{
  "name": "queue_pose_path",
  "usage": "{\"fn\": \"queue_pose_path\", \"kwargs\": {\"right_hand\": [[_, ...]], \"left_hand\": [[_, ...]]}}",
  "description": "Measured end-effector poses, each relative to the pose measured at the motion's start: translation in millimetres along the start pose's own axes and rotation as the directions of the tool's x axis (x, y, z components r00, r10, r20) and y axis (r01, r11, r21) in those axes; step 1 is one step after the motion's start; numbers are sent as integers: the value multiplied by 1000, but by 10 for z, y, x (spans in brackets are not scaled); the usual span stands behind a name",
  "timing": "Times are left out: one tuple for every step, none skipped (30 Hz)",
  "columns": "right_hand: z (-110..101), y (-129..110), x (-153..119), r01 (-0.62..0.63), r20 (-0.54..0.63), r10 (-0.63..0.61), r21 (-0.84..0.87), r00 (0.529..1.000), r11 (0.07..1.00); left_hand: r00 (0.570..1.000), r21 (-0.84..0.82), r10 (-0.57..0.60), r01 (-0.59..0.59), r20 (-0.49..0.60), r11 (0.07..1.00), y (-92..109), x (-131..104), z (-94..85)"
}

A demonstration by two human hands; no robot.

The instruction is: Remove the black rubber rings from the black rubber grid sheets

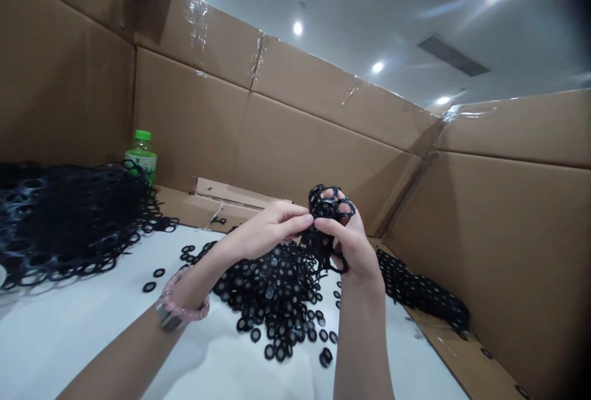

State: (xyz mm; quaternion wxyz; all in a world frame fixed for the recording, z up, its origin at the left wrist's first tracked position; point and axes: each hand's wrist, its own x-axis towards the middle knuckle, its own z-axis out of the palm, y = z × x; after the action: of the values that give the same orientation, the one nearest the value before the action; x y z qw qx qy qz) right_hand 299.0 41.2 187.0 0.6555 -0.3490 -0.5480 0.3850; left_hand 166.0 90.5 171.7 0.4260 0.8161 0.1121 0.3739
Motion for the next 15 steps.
{"fn": "queue_pose_path", "kwargs": {"right_hand": [[-5, 0, -3, 3, -19, -3, 11, 1000, 1000], [-19, -4, -5, 4, -42, -3, 25, 999, 1000], [-44, -12, -7, 3, -67, 0, 43, 998, 999], [-80, -26, -7, 2, -88, 4, 66, 996, 998], [-126, -45, -7, 8, -103, 2, 96, 995, 995], [-176, -67, -7, 25, -113, -11, 128, 994, 991], [-225, -91, -8, 55, -119, -37, 155, 992, 986], [-267, -113, -11, 94, -123, -73, 175, 990, 980], [-296, -131, -16, 131, -123, -109, 184, 986, 974], [-306, -143, -22, 162, -122, -141, 180, 982, 970], [-297, -150, -32, 179, -121, -160, 168, 980, 969], [-271, -151, -43, 176, -113, -160, 152, 981, 973], [-231, -149, -56, 157, -104, -143, 134, 984, 979], [-183, -146, -70, 129, -91, -119, 114, 989, 985], [-134, -143, -86, 105, -74, -98, 97, 992, 990]], "left_hand": [[1000, -104, -17, 15, -18, 994, -36, 21, -5], [998, -193, -38, 28, -44, 981, -73, 42, -19], [995, -258, -61, 39, -78, 965, -112, 63, -45], [989, -301, -83, 43, -124, 953, -150, 80, -84], [980, -321, -105, 45, -172, 946, -187, 93, -134], [968, -316, -124, 49, -219, 947, -219, 101, -190], [954, -283, -133, 53, -270, 958, -247, 102, -245], [937, -216, -125, 55, -326, 975, -270, 99, -288], [924, -110, -97, 60, -371, 992, -290, 92, -312], [924, 29, -56, 72, -379, 997, -310, 82, -312], [939, 184, -19, 87, -345, 979, -332, 71, -285], [963, 334, -5, 98, -269, 937, -361, 60, -235], [986, 466, -34, 108, -164, 878, -397, 48, -167], [993, 570, -107, 116, -49, 813, -442, 35, -92], [979, 645, -198, 125, 42, 754, -493, 21, -16]]}}
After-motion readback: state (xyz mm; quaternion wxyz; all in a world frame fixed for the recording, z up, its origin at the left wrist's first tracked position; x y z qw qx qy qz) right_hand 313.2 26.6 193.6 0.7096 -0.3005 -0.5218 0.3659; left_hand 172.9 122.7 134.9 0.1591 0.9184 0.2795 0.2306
